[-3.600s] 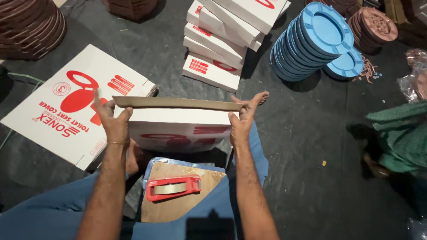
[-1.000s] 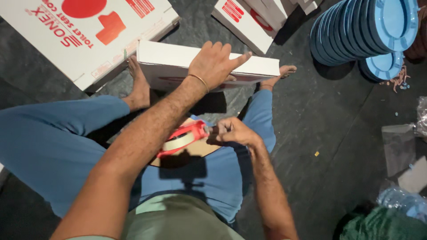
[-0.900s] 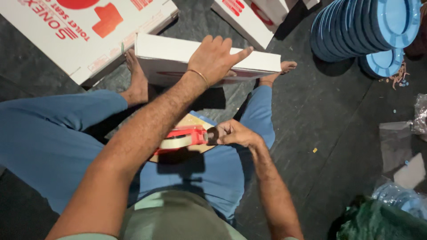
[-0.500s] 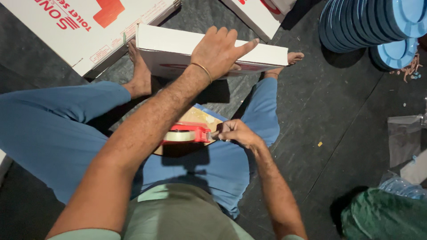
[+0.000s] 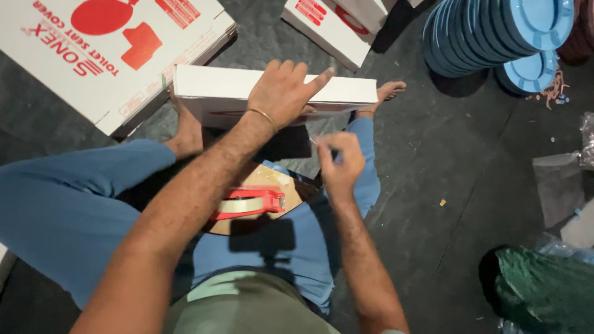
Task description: The person sits on the floor and repeatedly packs toilet seat covers into white cardboard boxes labeled 'SONEX'. They fold the box flaps, apply tape using a handheld dispenser to seal the boxes, and stack the finished packages. The process is repeated for multiple units.
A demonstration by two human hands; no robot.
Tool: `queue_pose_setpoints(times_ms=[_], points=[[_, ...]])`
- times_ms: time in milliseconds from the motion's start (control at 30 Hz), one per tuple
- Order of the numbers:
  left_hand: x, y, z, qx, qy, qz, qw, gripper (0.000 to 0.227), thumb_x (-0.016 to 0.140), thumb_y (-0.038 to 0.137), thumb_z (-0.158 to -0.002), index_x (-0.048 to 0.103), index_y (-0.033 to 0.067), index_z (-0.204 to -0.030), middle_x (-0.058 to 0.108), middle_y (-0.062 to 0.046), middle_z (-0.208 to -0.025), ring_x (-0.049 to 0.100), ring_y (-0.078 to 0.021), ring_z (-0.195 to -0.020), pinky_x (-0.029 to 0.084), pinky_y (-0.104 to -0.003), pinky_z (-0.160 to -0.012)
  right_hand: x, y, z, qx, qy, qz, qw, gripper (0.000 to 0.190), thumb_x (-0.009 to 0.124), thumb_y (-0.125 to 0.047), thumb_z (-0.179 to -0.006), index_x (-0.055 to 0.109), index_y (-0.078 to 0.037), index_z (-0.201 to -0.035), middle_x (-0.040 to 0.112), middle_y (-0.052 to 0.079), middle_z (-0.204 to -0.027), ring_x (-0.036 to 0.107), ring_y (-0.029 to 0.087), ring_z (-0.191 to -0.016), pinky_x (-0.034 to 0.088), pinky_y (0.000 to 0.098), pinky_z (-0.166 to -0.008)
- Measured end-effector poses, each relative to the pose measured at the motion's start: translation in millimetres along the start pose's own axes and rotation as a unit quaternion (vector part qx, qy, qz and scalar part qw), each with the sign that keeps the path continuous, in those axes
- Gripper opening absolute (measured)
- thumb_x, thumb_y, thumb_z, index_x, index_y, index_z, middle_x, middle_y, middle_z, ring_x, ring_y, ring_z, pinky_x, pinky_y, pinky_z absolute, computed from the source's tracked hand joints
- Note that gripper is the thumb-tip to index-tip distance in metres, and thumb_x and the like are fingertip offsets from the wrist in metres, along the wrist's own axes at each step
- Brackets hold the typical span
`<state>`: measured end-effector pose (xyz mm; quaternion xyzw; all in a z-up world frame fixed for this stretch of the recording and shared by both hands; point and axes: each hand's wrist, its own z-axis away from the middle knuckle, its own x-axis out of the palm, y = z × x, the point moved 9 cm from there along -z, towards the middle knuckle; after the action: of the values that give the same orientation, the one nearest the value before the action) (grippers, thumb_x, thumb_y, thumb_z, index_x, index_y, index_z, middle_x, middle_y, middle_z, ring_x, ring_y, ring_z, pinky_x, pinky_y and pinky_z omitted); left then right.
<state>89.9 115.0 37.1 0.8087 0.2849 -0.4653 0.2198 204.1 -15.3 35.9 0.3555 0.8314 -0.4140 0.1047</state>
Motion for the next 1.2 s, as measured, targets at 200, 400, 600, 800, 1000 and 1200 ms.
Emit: queue_pose_setpoints(times_ms=[200, 400, 600, 800, 1000, 1200], points=[[-3.4, 3.8, 2.1, -0.010, -0.004, -0.018, 1.000, 0.076, 0.074, 0.045, -0.086, 0.052, 0.0214, -0.154, 0.060, -0.005, -0.090, 0.060, -0.0240, -0.084, 0.043, -0.040, -0.071, 74.0, 122.9, 10.5, 0.487, 0.177, -0.334, 0.787, 0.018, 0.079, -0.020, -0.089, 0.069, -0.005, -0.087, 0.064, 0.002, -0.079, 0.054, 0.012, -0.069, 0.042, 0.0289, -0.063], [-18.3, 16.8, 7.1, 0.059, 0.008, -0.039, 0.997, 0.066, 0.069, 0.040, -0.089, 0.050, 0.0447, -0.152, 0.060, -0.007, -0.089, 0.059, -0.0251, -0.081, 0.044, -0.039, -0.073, 76.3, 191.4, 50.6, 0.410, 0.134, -0.197, 0.880, 0.046, 0.086, -0.028, -0.094, 0.057, 0.000, -0.072, 0.056, 0.002, -0.067, 0.045, 0.010, -0.060, 0.035, 0.0320, -0.053], [-10.1, 7.8, 7.9, 0.018, -0.031, -0.024, 0.999, 0.065, 0.073, 0.045, -0.083, 0.054, 0.0351, -0.145, 0.061, -0.009, -0.094, 0.060, -0.0267, -0.088, 0.044, -0.041, -0.074, 77.6, 217.2, 56.5, 0.349, -0.006, 0.091, 0.933, 0.027, 0.082, -0.021, -0.082, 0.071, 0.001, -0.073, 0.064, 0.004, -0.059, 0.052, 0.012, -0.053, 0.044, 0.0348, -0.052], [-9.5, -60.1, 3.6, -0.134, -0.120, -0.010, 0.984, 0.089, 0.082, 0.059, -0.071, 0.056, 0.0123, -0.142, 0.069, -0.014, -0.103, 0.066, -0.0316, -0.098, 0.049, -0.047, -0.081, 117.4, 93.8, 89.2, 0.229, -0.411, -0.176, 0.865, 0.019, 0.074, -0.021, -0.091, 0.075, -0.002, -0.090, 0.074, 0.004, -0.082, 0.067, 0.012, -0.078, 0.056, 0.0315, -0.073], [-22.7, -136.0, 54.6, -0.209, -0.292, 0.008, 0.933, 0.076, 0.082, 0.065, -0.073, 0.062, 0.0185, -0.129, 0.073, -0.015, -0.099, 0.072, -0.0375, -0.089, 0.055, -0.051, -0.072, 109.7, 0.7, 114.5, 0.213, -0.615, -0.200, 0.732, 0.022, 0.075, -0.021, -0.092, 0.072, -0.003, -0.102, 0.073, 0.005, -0.083, 0.070, 0.015, -0.078, 0.057, 0.0316, -0.073], [-43.5, -129.2, 57.3, -0.202, -0.062, -0.037, 0.977, 0.077, 0.082, 0.059, -0.078, 0.062, 0.0135, -0.136, 0.072, -0.016, -0.091, 0.071, -0.0366, -0.071, 0.053, -0.050, -0.059, 112.0, -6.0, 121.4, 0.208, -0.680, -0.173, 0.682, 0.020, 0.077, -0.020, -0.087, 0.076, -0.002, -0.096, 0.073, 0.008, -0.080, 0.066, 0.016, -0.073, 0.055, 0.0347, -0.068]])
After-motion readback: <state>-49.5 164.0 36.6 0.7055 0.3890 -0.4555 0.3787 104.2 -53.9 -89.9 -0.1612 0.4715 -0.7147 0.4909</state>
